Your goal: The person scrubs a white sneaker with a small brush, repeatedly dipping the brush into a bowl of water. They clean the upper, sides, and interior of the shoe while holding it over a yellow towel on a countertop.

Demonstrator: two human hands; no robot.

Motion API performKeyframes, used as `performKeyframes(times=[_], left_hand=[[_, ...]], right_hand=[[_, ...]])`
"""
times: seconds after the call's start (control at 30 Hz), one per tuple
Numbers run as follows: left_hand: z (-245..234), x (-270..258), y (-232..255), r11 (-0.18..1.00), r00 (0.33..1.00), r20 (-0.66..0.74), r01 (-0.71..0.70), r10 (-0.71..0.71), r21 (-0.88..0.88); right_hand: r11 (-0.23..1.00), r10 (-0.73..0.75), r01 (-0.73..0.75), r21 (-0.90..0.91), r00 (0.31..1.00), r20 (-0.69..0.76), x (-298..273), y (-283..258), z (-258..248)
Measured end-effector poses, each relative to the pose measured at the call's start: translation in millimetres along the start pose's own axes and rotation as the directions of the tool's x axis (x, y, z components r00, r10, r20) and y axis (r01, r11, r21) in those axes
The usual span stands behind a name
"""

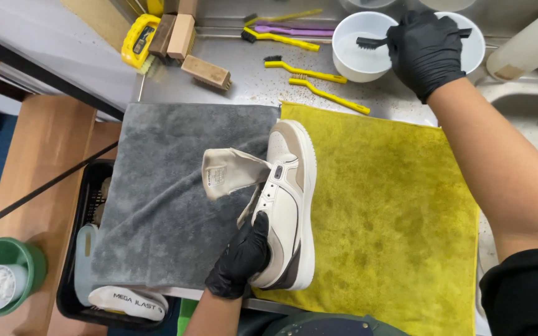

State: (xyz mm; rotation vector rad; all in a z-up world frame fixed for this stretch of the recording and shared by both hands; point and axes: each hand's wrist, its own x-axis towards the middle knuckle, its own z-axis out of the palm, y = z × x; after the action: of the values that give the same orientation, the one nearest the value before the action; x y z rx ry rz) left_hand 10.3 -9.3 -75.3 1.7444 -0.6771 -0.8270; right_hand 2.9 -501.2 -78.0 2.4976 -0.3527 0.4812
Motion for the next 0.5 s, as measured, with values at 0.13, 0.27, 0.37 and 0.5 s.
performKeyframes(times=[0.13, 0.27, 0.37, 0.5], left_hand=[[4, 2, -13, 0.833, 0.977, -0.058, -0.205, 0.205, -0.514], [2, 4, 18, 0.757, 0.958, -0.021, -0.239, 0.286, -0.608], [4, 5, -21, -0.625, 0.949, 0.166, 0.302, 0.268, -0.720], [5, 6, -6, 0.680, 0.969, 0.047, -0.135, 0.243, -0.721]], right_hand=[[0.999, 0.041, -0.045, -0.014, 0.974, -0.223, -10, -7, -28], [0.819, -0.020, 0.121, 0.561, 0.983, -0.182, -33, -48, -132], [0.623, -0.201, 0.195, 0.757, 0.976, -0.086, -54, -99, -197], [0.487, -0.220, 0.334, 0.807, 0.941, -0.257, -59, -123, -216]])
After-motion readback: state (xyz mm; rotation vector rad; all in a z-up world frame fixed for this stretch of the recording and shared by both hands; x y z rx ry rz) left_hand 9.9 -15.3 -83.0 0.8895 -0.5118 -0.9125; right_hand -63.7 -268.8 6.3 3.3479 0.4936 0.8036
